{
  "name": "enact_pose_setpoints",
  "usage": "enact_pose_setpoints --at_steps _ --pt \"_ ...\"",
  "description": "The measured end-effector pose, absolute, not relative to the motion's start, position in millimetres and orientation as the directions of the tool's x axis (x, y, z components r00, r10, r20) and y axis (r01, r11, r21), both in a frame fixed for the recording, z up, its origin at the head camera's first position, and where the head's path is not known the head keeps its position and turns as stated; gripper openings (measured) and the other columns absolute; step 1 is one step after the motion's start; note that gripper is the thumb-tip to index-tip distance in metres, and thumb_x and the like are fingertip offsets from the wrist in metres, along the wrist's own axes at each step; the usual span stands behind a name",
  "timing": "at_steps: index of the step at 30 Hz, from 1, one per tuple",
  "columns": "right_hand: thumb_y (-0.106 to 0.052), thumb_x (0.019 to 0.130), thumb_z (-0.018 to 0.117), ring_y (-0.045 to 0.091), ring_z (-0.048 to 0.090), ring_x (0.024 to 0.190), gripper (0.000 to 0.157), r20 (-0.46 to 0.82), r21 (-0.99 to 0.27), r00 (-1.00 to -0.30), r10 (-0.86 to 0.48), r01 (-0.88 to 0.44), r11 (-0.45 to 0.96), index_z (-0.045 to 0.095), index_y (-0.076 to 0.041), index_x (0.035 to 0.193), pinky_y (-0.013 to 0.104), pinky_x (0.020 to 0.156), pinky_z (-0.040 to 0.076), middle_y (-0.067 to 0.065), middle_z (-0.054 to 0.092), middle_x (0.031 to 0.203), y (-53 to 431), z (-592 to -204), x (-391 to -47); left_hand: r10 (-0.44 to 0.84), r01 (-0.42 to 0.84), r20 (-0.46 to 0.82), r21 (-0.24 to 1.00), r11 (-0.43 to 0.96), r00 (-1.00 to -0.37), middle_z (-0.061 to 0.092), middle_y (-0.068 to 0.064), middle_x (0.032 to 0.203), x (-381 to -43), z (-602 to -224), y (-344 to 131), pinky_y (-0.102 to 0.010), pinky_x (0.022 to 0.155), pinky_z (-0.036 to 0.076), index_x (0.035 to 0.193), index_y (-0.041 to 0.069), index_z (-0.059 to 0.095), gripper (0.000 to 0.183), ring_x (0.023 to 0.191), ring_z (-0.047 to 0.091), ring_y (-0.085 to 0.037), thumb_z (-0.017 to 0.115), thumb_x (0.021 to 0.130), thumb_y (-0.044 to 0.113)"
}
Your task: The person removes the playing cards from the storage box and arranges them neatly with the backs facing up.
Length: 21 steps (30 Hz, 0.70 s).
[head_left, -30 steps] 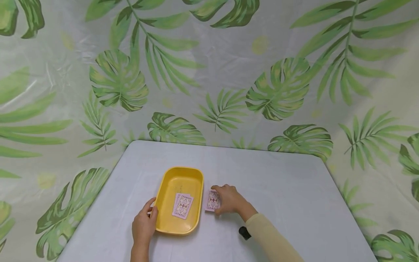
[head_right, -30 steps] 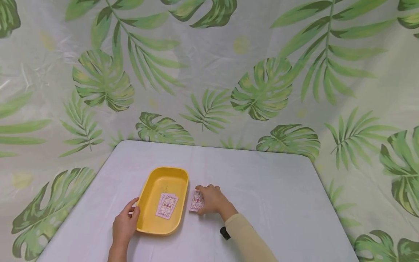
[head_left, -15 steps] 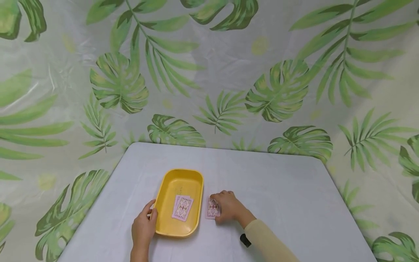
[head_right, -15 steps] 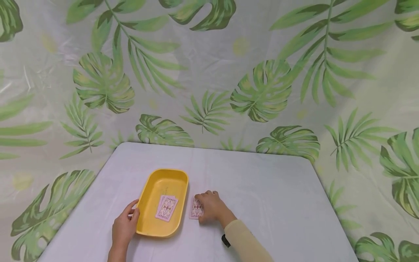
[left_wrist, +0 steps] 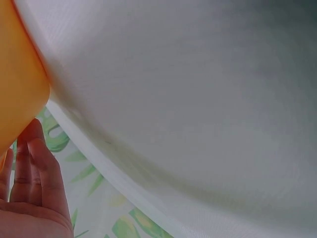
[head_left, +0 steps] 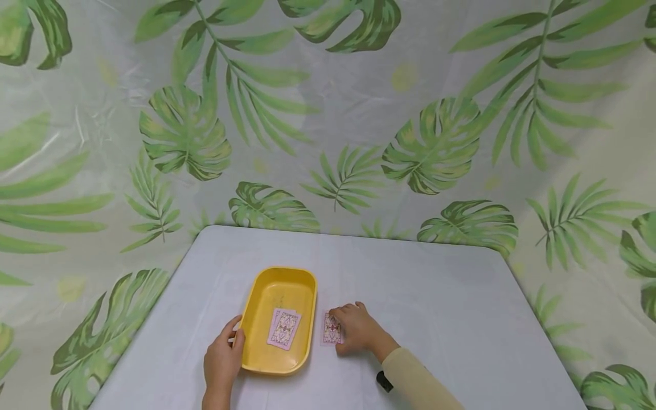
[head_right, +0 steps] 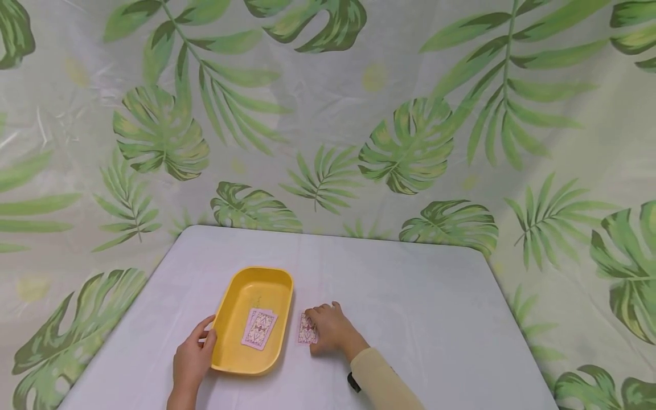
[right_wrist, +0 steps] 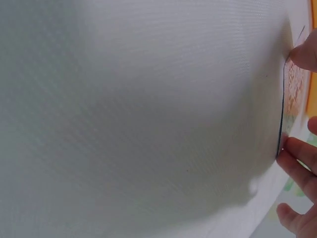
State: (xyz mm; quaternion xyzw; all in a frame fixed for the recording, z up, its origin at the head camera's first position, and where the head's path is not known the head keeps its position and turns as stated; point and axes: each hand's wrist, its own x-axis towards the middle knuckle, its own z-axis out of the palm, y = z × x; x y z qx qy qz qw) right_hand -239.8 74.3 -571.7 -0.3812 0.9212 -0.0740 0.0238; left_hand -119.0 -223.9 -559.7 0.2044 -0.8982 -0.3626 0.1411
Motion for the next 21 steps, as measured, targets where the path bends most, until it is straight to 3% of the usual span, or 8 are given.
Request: enact_pose_setpoints --at_steps 4,9,13,21 --pt "-0.045 0.065 0.075 0.024 0.054 0.117 0.071 0.009 -0.138 -0.706 -0.709 -0.703 0.698 0.059 -0.014 0.127 0.060 0.102 0.032 0.002 0.063 0.121 72.1 -570.4 -239.5 -0.465 -0.254 0.121 0.706 0.661 -0.877 0.069 -0.017 0.101 -118.1 -559.2 -224.8 -0.046 0.069 0.050 0.134 0.010 0.059 0.038 0.079 0.067 -0.028 0.053 0.098 0.019" --pt "-0.052 0.080 0.064 0.025 0.053 0.118 0.059 0.065 -0.144 -0.752 -0.656 -0.657 0.740 0.062 -0.013 0.124 0.061 0.103 0.028 0.003 0.064 0.120 65.3 -566.3 -240.8 -0.461 -0.249 0.125 0.704 0.665 -0.878 0.069 -0.017 0.102 -117.9 -559.5 -225.8 -0.045 0.067 0.050 0.134 0.009 0.058 0.038 0.079 0.066 -0.027 0.053 0.098 0.019" --pt "-0.043 0.089 0.061 0.026 0.055 0.115 0.047 0.094 -0.246 -0.817 -0.569 -0.573 0.782 0.064 -0.009 0.121 0.056 0.101 0.033 0.006 0.065 0.119 53.7 -554.9 -245.5 -0.469 -0.258 0.120 0.705 0.660 -0.875 0.069 -0.017 0.101 -118.2 -559.6 -225.1 -0.043 0.066 0.050 0.134 0.009 0.059 0.038 0.078 0.066 -0.026 0.053 0.098 0.019" --pt "-0.035 0.093 0.059 0.029 0.055 0.115 0.042 0.088 -0.346 -0.868 -0.490 -0.487 0.802 0.064 -0.007 0.122 0.051 0.098 0.038 0.009 0.065 0.120 30.3 -527.1 -248.9 -0.475 -0.269 0.110 0.704 0.657 -0.873 0.069 -0.016 0.100 -119.4 -560.6 -223.5 -0.043 0.066 0.050 0.134 0.010 0.059 0.038 0.076 0.066 -0.025 0.053 0.098 0.020"
